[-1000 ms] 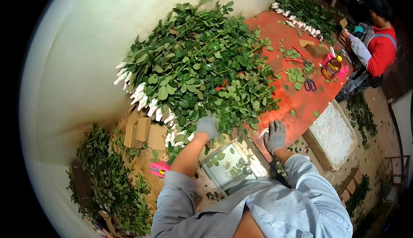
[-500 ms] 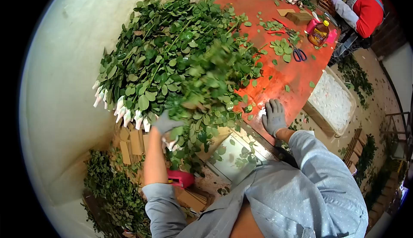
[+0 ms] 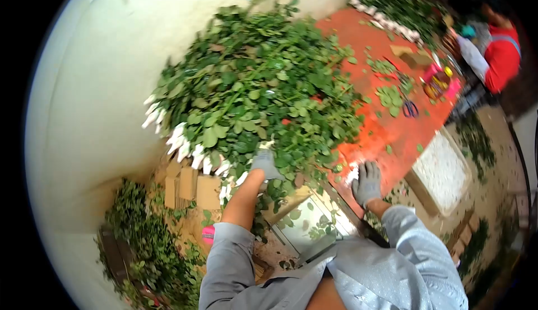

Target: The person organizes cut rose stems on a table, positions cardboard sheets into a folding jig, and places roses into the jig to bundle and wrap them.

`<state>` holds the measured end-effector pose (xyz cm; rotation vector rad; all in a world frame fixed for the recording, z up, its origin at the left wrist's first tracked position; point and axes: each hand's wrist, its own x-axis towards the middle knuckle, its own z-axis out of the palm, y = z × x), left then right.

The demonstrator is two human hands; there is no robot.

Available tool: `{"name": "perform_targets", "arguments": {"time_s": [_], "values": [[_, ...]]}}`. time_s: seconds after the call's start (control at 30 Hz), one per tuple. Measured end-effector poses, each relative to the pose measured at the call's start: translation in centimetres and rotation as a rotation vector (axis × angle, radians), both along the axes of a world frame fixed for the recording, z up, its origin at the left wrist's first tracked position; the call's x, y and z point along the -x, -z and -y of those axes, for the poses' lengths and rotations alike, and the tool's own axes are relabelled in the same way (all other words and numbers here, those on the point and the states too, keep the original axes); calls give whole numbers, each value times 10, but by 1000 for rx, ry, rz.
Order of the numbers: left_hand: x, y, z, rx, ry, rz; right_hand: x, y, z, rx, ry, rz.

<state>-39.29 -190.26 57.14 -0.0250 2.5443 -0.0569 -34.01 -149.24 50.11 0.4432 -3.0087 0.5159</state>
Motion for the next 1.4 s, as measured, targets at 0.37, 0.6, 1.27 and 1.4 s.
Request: {"name": "perform_targets", "arguments": {"time_s": [0.37, 0.6, 1.27, 1.4], "values": [[-40, -99, 5, 53, -69, -225, -2, 5, 0, 17, -38, -60], [-2, -175, 23, -336, 105, -218, -2, -7, 3, -30, -37, 8], [129, -191, 142, 121, -63, -844, -2, 1, 1, 5, -52, -26], [75, -206, 88, 135, 77, -905, -3, 9, -1, 4, -40, -3]]}}
